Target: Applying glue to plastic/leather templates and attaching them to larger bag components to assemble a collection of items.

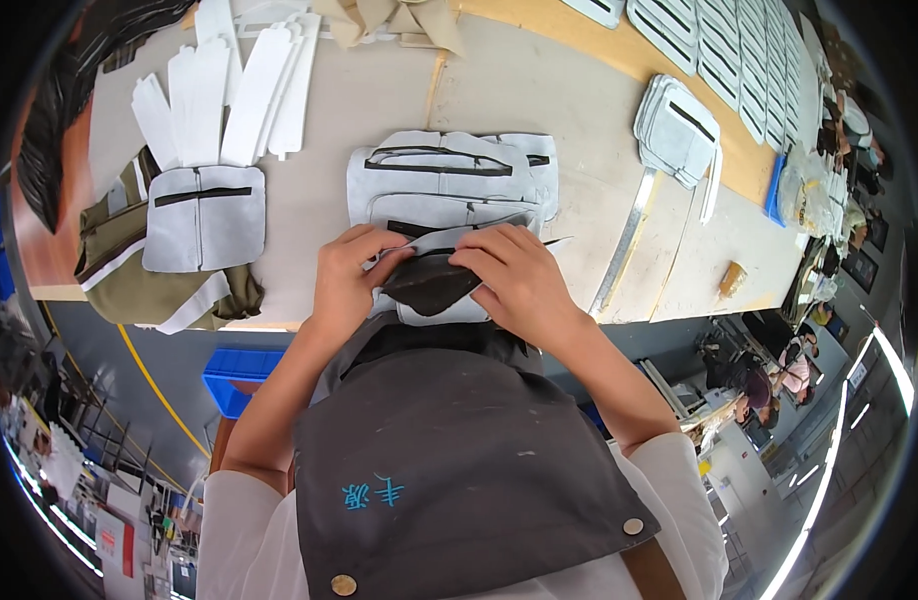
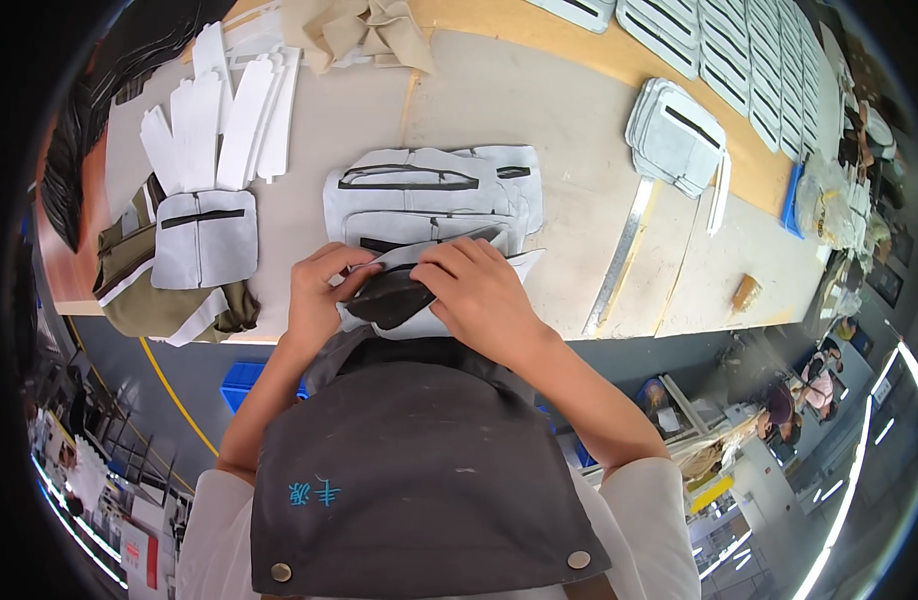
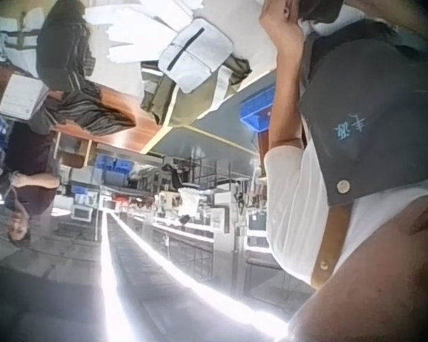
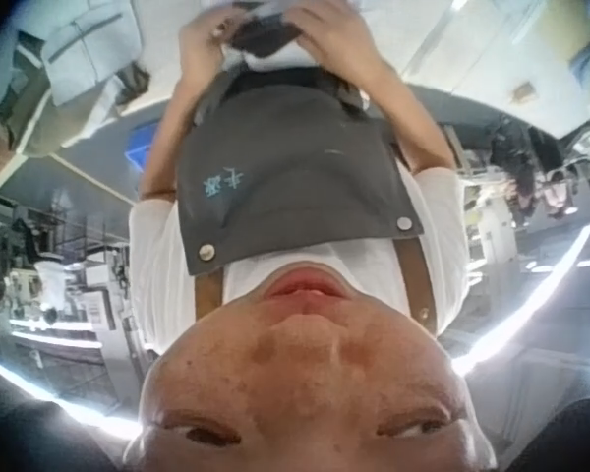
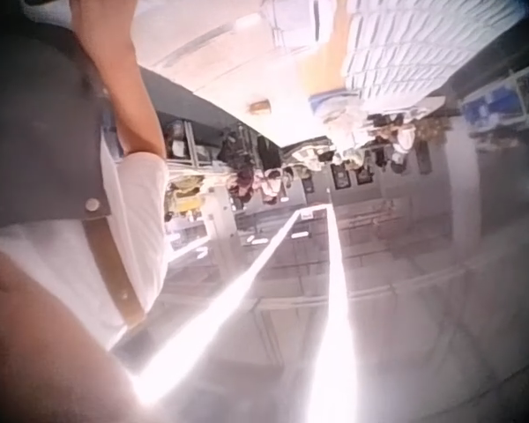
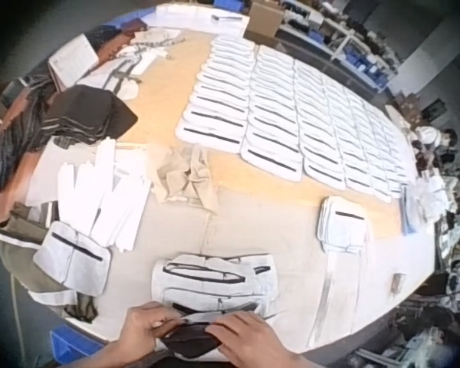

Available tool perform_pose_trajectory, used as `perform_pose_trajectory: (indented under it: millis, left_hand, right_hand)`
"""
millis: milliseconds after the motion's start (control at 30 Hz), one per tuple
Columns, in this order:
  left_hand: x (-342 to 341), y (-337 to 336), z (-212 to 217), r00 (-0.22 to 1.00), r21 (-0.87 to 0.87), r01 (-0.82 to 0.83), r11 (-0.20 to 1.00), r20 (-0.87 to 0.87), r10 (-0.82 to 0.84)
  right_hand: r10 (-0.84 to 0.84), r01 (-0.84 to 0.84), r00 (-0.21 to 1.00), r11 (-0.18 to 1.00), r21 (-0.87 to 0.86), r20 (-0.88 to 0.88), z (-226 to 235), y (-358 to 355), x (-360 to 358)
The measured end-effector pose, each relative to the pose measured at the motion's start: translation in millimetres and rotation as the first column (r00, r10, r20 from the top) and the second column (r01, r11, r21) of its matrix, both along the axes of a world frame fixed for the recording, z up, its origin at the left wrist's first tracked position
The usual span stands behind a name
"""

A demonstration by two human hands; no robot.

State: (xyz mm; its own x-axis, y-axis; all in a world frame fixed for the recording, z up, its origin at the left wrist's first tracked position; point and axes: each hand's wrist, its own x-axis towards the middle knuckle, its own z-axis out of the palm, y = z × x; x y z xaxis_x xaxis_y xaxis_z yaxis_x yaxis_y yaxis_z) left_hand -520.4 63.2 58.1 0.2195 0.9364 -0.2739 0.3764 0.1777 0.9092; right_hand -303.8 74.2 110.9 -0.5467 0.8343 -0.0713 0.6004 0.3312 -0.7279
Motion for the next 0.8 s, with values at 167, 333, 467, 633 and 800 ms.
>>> perform_pose_trajectory:
  millis: [167,333,467,633,800]
  left_hand:
    - [4,1,7,1.0,0.049,-0.021,0.999,0.011,0.02]
    - [4,2,13,1.0,0.135,0.003,0.991,-0.003,-0.002]
    - [-1,7,17,0.992,0.313,0.105,0.944,0.032,-0.121]
    - [-2,15,3,0.991,0.077,-0.129,0.989,-0.03,0.132]
    - [1,22,-18,0.985,0.114,-0.135,0.984,-0.093,0.146]
  right_hand:
    - [0.119,-0.105,0.988,0.985,-0.139,0.097,14,9,12]
    - [0.154,-0.14,0.987,0.969,-0.204,0.051,14,14,11]
    - [0.06,-0.061,0.998,0.997,0.041,0.035,13,22,1]
    - [0.132,-0.132,0.991,0.99,-0.047,-0.013,3,10,7]
    - [0.141,-0.142,0.989,0.989,-0.036,-0.038,6,8,3]
